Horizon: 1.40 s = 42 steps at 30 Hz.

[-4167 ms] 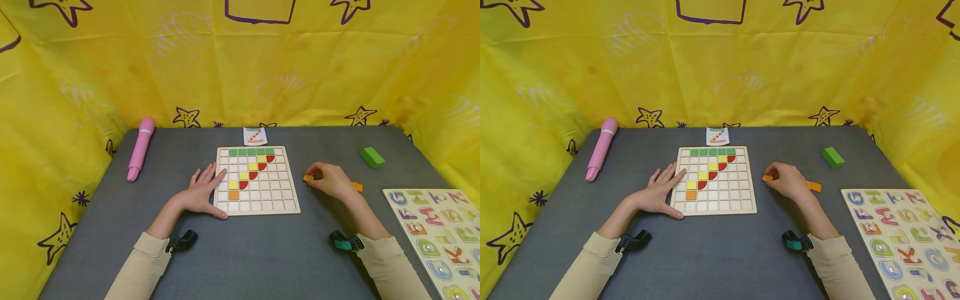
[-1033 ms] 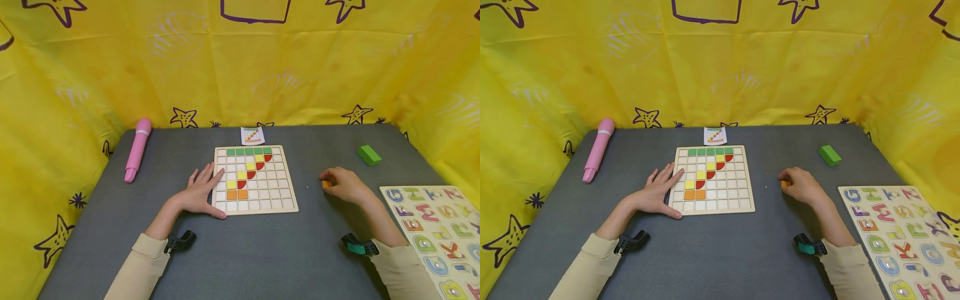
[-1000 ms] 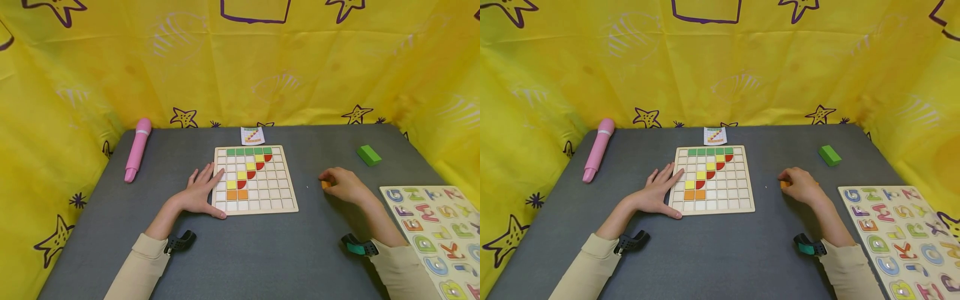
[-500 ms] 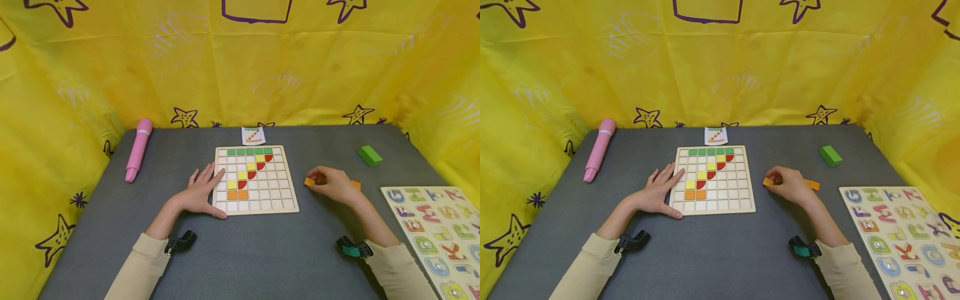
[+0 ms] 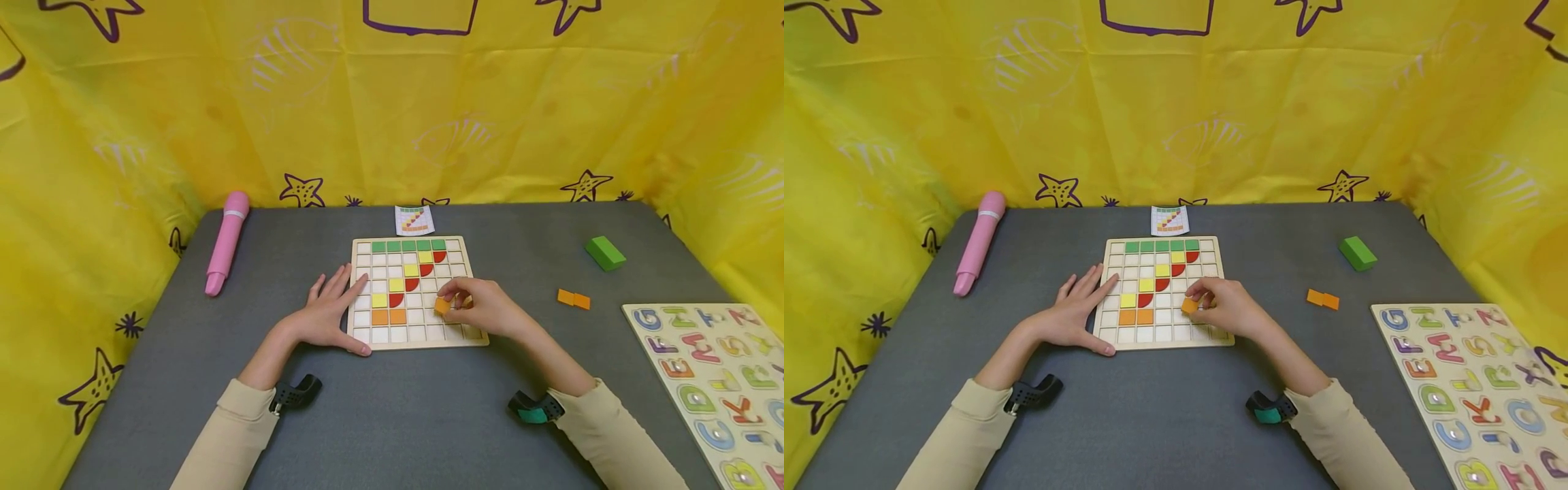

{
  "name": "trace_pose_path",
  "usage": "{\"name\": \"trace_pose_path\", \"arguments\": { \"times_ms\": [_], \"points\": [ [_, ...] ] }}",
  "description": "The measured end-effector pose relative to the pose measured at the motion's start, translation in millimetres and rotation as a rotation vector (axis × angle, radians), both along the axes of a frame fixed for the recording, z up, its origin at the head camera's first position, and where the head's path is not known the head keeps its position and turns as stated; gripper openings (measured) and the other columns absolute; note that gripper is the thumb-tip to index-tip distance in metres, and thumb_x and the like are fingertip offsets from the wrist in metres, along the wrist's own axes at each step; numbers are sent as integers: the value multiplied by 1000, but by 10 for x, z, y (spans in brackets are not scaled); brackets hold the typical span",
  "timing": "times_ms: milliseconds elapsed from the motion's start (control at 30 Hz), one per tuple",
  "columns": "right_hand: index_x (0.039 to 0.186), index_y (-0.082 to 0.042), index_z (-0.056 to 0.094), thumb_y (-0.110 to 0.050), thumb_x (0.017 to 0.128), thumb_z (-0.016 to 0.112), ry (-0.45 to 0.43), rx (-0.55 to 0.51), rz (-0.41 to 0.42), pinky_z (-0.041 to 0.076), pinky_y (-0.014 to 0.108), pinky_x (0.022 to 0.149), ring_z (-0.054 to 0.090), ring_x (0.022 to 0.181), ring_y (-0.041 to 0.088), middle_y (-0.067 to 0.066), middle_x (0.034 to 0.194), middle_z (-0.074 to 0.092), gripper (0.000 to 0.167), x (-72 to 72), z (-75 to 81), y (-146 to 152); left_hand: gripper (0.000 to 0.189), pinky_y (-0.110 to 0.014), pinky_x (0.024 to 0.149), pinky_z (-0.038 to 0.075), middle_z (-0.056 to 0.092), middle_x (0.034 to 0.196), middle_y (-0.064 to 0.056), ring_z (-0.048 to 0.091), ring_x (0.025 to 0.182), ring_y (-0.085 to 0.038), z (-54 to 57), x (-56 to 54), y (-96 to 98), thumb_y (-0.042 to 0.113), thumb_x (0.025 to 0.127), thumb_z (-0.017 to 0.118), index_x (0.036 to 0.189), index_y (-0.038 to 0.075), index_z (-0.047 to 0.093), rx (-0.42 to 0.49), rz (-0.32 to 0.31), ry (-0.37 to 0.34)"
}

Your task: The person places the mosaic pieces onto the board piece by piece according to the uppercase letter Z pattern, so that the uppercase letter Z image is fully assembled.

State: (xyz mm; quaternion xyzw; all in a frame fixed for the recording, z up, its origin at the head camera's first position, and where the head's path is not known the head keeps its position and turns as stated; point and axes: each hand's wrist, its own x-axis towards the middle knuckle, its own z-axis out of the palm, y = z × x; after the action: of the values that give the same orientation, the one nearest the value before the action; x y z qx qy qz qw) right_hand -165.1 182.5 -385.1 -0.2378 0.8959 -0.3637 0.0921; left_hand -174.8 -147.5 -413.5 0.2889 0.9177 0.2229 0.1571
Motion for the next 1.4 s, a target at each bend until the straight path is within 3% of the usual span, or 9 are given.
{"name": "trace_pose_path", "arguments": {
  "times_ms": [433, 867, 1133, 1400],
  "points": [
    [102, -6, 69, -4, 79, 78, 82, -12, 107, 49, 28, 71, 56, 80, 16, 1, 89, 64, 25, 14, -79, -375, 128, -58, 110, -9, -10, 161, -19, -11, 147, -32, -3, -3, 14, 68, 66, 78, 158, 12, 10, -24, 2, 11],
    [104, -4, 68, -4, 81, 76, 26, -68, 97, 53, 31, 80, 58, 84, 18, 3, 91, 64, 24, 42, -91, -370, 127, -58, 110, -9, -9, 161, -20, -11, 147, -32, -1, 0, 9, 67, 66, 78, 158, 11, 10, -17, 1, 15],
    [106, -7, 70, -8, 84, 76, 33, -74, 39, 53, 36, 81, 60, 88, 18, 2, 97, 68, 23, 53, -49, -190, 127, -58, 110, -9, -9, 161, -20, -11, 147, -33, 8, 10, 5, 65, 67, 79, 158, 11, 10, 1, -2, 11],
    [109, -6, 69, -10, 86, 75, 72, -42, -53, 52, 34, 75, 60, 85, 17, 4, 98, 68, 24, 28, -33, 216, 126, -58, 110, -7, -9, 161, -21, -10, 147, -34, -9, 6, -4, 63, 68, 80, 158, 11, 10, 14, -11, 27]
  ]
}}
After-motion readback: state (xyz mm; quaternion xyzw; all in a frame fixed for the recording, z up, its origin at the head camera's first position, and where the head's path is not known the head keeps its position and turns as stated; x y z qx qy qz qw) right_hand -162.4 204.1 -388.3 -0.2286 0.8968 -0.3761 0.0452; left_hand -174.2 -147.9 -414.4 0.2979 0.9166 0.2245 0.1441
